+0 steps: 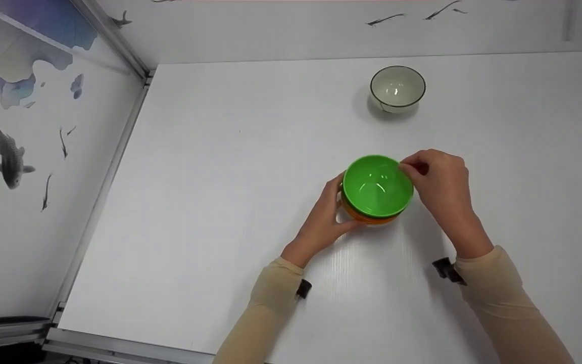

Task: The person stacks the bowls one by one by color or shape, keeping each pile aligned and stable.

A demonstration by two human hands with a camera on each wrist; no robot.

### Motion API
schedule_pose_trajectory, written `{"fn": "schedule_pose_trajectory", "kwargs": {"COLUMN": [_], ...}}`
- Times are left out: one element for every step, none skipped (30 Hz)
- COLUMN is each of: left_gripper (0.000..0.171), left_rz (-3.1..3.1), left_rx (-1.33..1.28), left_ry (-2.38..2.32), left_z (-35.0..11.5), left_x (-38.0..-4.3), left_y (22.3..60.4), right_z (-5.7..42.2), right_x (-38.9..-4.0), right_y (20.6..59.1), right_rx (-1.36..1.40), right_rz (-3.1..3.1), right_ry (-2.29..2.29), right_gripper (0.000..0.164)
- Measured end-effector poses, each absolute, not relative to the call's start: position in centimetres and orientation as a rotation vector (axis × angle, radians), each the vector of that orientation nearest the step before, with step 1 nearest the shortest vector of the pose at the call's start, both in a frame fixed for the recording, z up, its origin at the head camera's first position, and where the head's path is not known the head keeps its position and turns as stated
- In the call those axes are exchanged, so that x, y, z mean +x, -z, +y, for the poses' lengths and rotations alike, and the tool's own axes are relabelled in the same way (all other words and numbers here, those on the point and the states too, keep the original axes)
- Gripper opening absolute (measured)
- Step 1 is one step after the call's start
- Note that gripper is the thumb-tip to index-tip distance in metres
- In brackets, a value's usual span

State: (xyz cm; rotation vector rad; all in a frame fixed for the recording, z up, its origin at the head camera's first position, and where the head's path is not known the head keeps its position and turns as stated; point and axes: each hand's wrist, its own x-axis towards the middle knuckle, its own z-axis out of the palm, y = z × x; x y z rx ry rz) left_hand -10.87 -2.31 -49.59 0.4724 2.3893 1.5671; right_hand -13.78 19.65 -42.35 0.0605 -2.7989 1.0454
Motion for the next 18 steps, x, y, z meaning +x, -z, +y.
{"fn": "schedule_pose_trajectory", "kwargs": {"left_gripper": [0.099, 0.099, 0.099, 0.099, 0.099, 0.099, 0.099, 0.098, 0.098, 0.098, 0.098, 0.099, 0.099, 0.099, 0.099, 0.099, 0.099, 0.099], "left_rz": [2.389, 2.386, 2.384, 2.385, 2.381, 2.377, 2.373, 2.369, 2.368, 2.366, 2.364, 2.365, 2.367, 2.369, 2.370, 2.371, 2.371, 2.373], "left_rx": [0.472, 0.472, 0.470, 0.471, 0.475, 0.476, 0.479, 0.485, 0.487, 0.490, 0.490, 0.487, 0.486, 0.484, 0.483, 0.481, 0.483, 0.485], "left_ry": [-1.568, -1.570, -1.570, -1.570, -1.573, -1.575, -1.578, -1.581, -1.582, -1.582, -1.581, -1.580, -1.578, -1.577, -1.575, -1.574, -1.576, -1.576], "left_z": [-2.30, -2.30, -2.30, -2.30, -2.31, -2.33, -2.34, -2.34, -2.34, -2.35, -2.35, -2.35, -2.34, -2.34, -2.34, -2.34, -2.34, -2.34], "left_x": [-10.88, -10.88, -10.86, -10.87, -10.86, -10.84, -10.83, -10.83, -10.82, -10.82, -10.82, -10.83, -10.84, -10.86, -10.87, -10.89, -10.89, -10.91], "left_y": [49.58, 49.57, 49.55, 49.54, 49.52, 49.48, 49.46, 49.43, 49.41, 49.40, 49.39, 49.41, 49.44, 49.46, 49.49, 49.51, 49.52, 49.54], "right_z": [19.62, 19.58, 19.56, 19.54, 19.52, 19.52, 19.52, 19.54, 19.56, 19.60, 19.64, 19.69, 19.72, 19.75, 19.77, 19.81, 19.82, 19.83], "right_x": [-13.76, -13.74, -13.73, -13.72, -13.72, -13.72, -13.72, -13.72, -13.73, -13.73, -13.73, -13.73, -13.73, -13.73, -13.73, -13.73, -13.74, -13.74], "right_y": [42.40, 42.43, 42.46, 42.50, 42.54, 42.58, 42.63, 42.68, 42.72, 42.77, 42.80, 42.82, 42.82, 42.81, 42.81, 42.80, 42.80, 42.80], "right_rx": [0.057, 0.056, 0.056, 0.058, 0.065, 0.072, 0.079, 0.087, 0.094, 0.101, 0.108, 0.110, 0.111, 0.113, 0.115, 0.116, 0.117, 0.119], "right_rz": [-2.796, -2.795, -2.794, -2.792, -2.788, -2.784, -2.778, -2.772, -2.766, -2.758, -2.752, -2.748, -2.745, -2.744, -2.743, -2.743, -2.745, -2.747], "right_ry": [-1.040, -1.036, -1.032, -1.028, -1.019, -1.011, -1.006, -1.003, -1.001, -1.002, -1.005, -1.014, -1.024, -1.032, -1.038, -1.044, -1.046, -1.044], "right_gripper": [0.008, 0.008, 0.008, 0.008, 0.007, 0.007, 0.007, 0.007, 0.007, 0.007, 0.006, 0.006, 0.006, 0.007, 0.007, 0.007, 0.007, 0.007]}}
